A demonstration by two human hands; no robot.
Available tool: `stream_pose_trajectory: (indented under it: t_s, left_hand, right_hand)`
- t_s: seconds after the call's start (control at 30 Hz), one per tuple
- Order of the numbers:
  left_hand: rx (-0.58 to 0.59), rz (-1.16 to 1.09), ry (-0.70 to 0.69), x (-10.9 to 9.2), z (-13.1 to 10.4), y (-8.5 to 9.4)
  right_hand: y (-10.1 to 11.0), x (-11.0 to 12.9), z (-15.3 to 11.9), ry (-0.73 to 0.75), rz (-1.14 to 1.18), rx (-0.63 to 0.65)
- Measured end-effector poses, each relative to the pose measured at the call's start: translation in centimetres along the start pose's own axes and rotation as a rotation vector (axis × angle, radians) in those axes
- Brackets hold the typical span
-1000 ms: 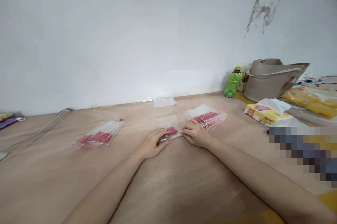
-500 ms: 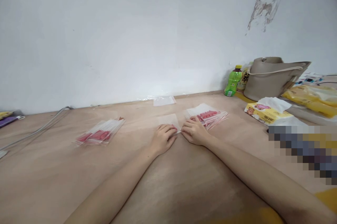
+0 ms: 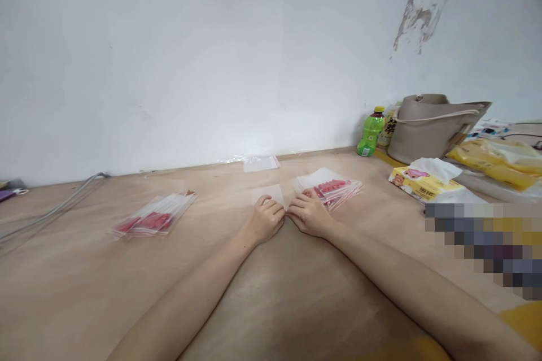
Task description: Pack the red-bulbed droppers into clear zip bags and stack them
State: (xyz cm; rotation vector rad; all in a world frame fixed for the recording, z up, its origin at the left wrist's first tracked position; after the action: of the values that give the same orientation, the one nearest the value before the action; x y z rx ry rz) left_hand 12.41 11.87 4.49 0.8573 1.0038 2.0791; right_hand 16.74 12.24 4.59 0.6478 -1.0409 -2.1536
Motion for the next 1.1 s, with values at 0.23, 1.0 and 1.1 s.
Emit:
stream_pose_trajectory:
  t_s: [0.23,1.0,1.1]
  left_hand:
    - [-0.004,0.038,-0.017,-0.2,-0.2,0.2]
    - [0.04,0.068,0.198,3.7,-5.3,2.8]
    - [0.054,0.058,0.207,3.8,-5.3,2.8]
  right_hand:
    - [0.2,0.1,0.0,0.001,-0.023,0.017]
    - [0.6,0.3,0.1,-0.028,-0.021,0.004]
    - [0.6,0.4,0.2,-0.025,-0.027,0.012]
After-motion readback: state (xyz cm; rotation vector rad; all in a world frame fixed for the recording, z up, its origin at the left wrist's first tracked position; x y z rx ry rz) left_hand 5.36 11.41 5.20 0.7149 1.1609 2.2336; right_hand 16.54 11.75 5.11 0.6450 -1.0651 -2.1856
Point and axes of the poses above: each hand's wrist, its own z-axis towards the middle knuckle, its own y-axis out of the back of the hand, x = y × z, the point moved 10 cm from there along z, towards the middle knuckle, and after that the axes turned 7 degrees about x, right-handed, at the moved point
